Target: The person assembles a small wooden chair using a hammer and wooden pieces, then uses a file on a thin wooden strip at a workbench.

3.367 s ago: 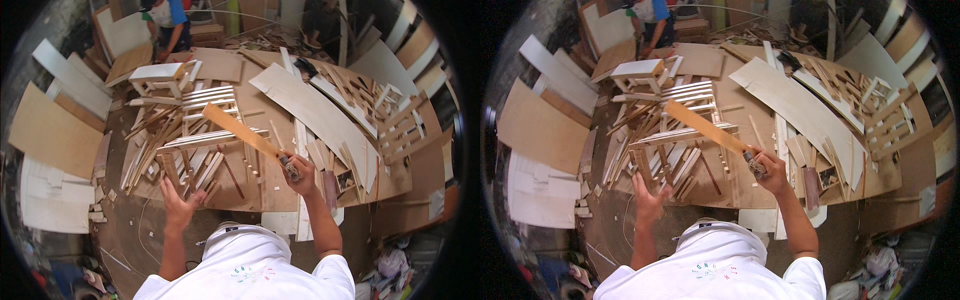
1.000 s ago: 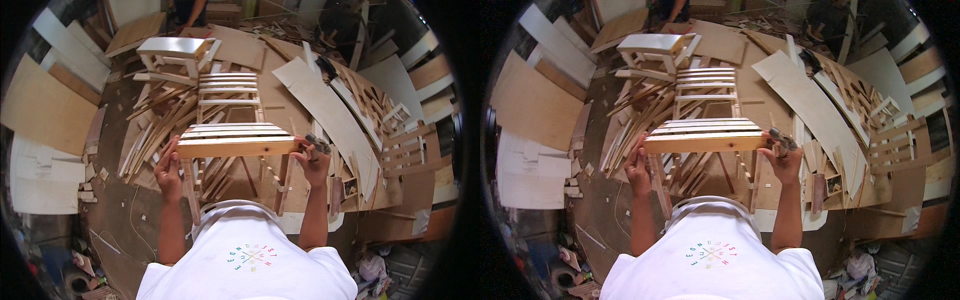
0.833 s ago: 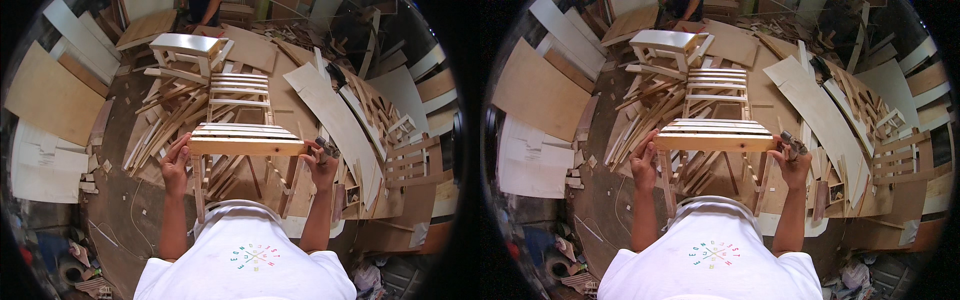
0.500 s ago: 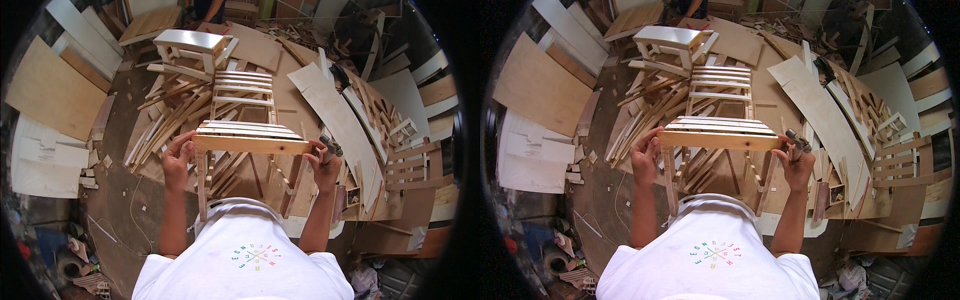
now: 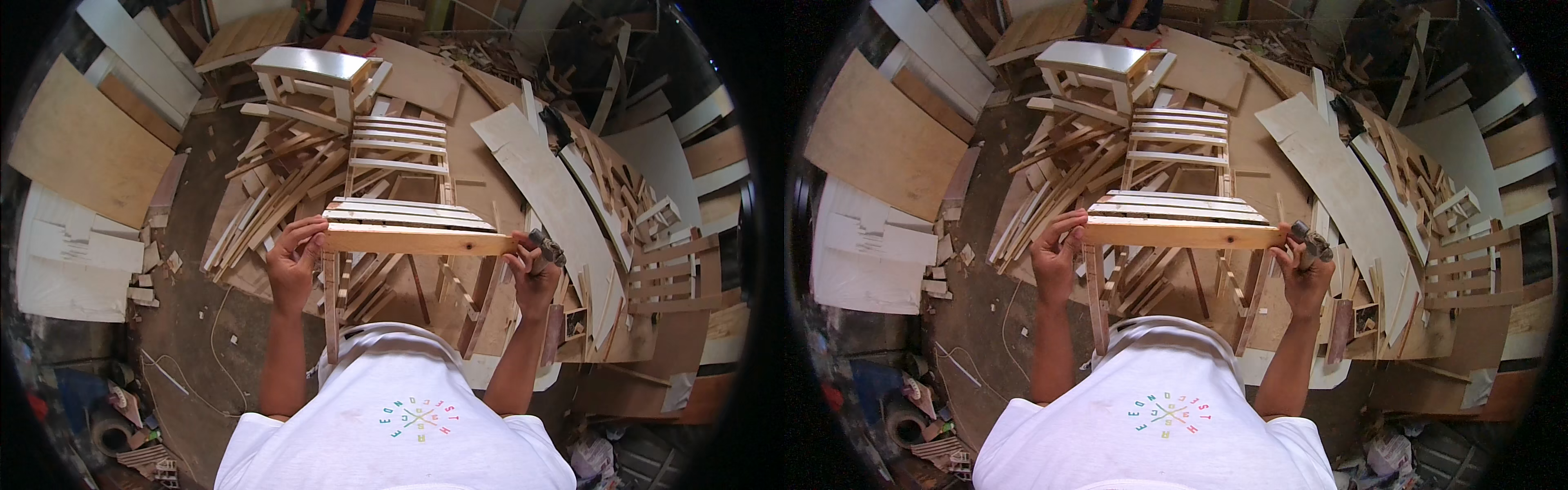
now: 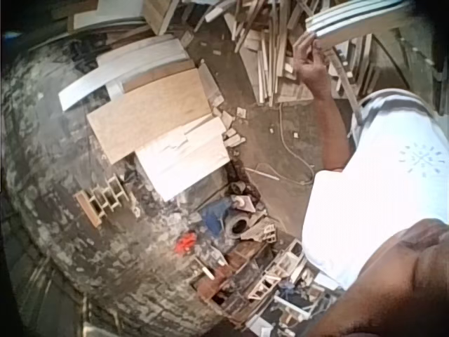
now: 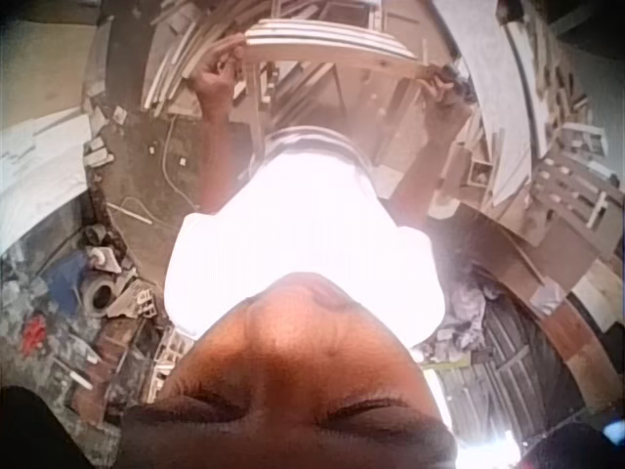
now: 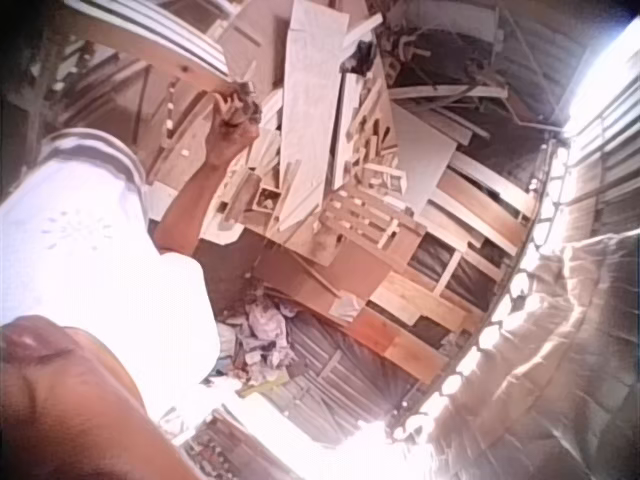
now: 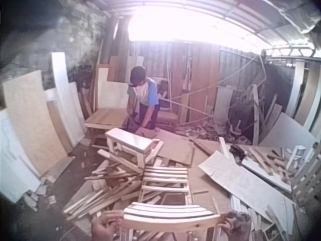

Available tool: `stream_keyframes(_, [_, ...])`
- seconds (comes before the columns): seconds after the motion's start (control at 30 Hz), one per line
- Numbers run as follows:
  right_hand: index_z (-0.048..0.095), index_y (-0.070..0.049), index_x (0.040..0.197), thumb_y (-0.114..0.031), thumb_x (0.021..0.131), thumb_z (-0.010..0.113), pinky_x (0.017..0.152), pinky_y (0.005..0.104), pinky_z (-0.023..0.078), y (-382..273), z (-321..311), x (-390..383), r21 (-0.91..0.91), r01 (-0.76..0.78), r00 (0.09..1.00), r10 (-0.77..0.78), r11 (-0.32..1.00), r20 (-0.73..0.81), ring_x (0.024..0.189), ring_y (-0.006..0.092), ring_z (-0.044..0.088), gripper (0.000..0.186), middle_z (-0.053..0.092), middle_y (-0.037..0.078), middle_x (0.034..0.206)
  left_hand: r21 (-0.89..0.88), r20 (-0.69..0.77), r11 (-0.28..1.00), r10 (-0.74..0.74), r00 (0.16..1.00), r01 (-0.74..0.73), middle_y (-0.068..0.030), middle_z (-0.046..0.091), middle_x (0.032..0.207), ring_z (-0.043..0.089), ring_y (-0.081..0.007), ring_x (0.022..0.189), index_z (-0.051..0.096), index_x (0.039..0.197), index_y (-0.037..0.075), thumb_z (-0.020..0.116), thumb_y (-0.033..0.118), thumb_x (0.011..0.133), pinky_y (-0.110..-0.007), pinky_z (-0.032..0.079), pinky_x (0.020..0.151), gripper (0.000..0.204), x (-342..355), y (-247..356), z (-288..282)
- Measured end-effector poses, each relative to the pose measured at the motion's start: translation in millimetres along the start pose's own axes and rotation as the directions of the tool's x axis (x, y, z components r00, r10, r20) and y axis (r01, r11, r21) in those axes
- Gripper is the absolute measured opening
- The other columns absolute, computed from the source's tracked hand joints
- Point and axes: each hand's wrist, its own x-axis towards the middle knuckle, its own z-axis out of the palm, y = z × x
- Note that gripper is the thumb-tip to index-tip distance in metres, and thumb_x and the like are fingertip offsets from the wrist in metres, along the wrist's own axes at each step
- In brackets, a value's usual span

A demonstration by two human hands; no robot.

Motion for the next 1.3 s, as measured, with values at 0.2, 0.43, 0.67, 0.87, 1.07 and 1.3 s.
stream_keyframes(0.2, [0.045,-0.002,0.074,0.016,0.086,0.075,0.098,0.042,0.061,-9.2,7.9,1.8,0.004,-0.09,0.993,0.09,0.996,-0.078,0.114,0.0235,0.07,0.037,0.072,0.018,0.119,0.014,-0.099,1.0,0.015,0.995,-0.014,-0.0104,0.074,0.117,0.068,-0.0176,0.113,0.076,0.113,0.001,0.07,0.01,0.1,-0.03,0.053,0.096,0.017,-6.6,-0.5,10.5])
stream_keyframes(0.43, [0.041,-0.004,0.075,0.012,0.088,0.076,0.092,0.0363,0.061,-12.0,14.0,-0.3,-0.073,-0.109,0.99,0.101,0.991,-0.101,0.111,0.0194,0.07,0.04,0.074,0.018,0.12,-0.015,-0.115,0.995,-0.1,0.988,0.099,-0.0054,0.076,0.106,0.067,-0.0112,0.097,0.077,0.112,0.002,0.069,0.014,0.101,-0.026,0.051,0.087,0.018,0.5,4.2,14.0])
stream_keyframes(0.67, [0.043,-0.007,0.077,0.009,0.087,0.078,0.091,0.0356,0.061,-9.8,10.3,1.9,-0.121,-0.095,0.994,0.087,0.988,-0.065,0.111,0.02,0.071,0.04,0.074,0.018,0.12,-0.074,-0.006,0.988,-0.139,0.99,0.138,-0.0055,0.075,0.108,0.067,-0.0112,0.097,0.076,0.116,0.002,0.071,0.015,0.1,-0.028,0.05,0.091,0.021,0.9,3.1,4.1])
stream_keyframes(0.87, [0.042,-0.005,0.074,0.005,0.082,0.085,0.087,0.0311,0.059,-17.9,6.3,2.1,-0.302,-0.133,0.991,0.129,0.944,-0.031,0.097,0.0121,0.068,0.045,0.074,0.009,0.104,-0.09,0.039,0.989,-0.117,0.992,0.121,-0.0115,0.074,0.116,0.067,-0.0162,0.111,0.072,0.112,0.0,0.068,0.004,0.098,-0.03,0.05,0.101,0.015,6.8,6.9,2.5])
stream_keyframes(1.07, [0.068,0.0,0.089,0.001,0.077,0.091,0.069,0.0232,0.051,-24.3,3.2,4.1,-0.543,-0.089,0.995,0.1,0.835,-0.009,0.068,0.0049,0.049,0.026,0.059,-0.003,0.075,-0.197,0.105,0.979,-0.024,0.994,0.044,-0.0135,0.073,0.119,0.065,-0.0222,0.12,0.066,0.111,0.001,0.063,-0.003,0.098,-0.036,0.047,0.109,0.014,6.1,-6.8,-1.0])
stream_keyframes(1.3, [0.075,0.002,0.108,-0.009,0.072,0.096,0.073,0.0266,0.057,-27.8,10.9,7.3,-0.457,-0.015,1.0,0.004,0.889,-0.025,0.081,0.0098,0.069,0.043,0.078,0.008,0.093,-0.204,0.129,0.979,0.036,0.991,-0.009,-0.0141,0.072,0.121,0.064,-0.0242,0.123,0.066,0.112,0.002,0.061,-0.004,0.099,-0.039,0.046,0.111,0.015,7.3,-14.9,-3.8])
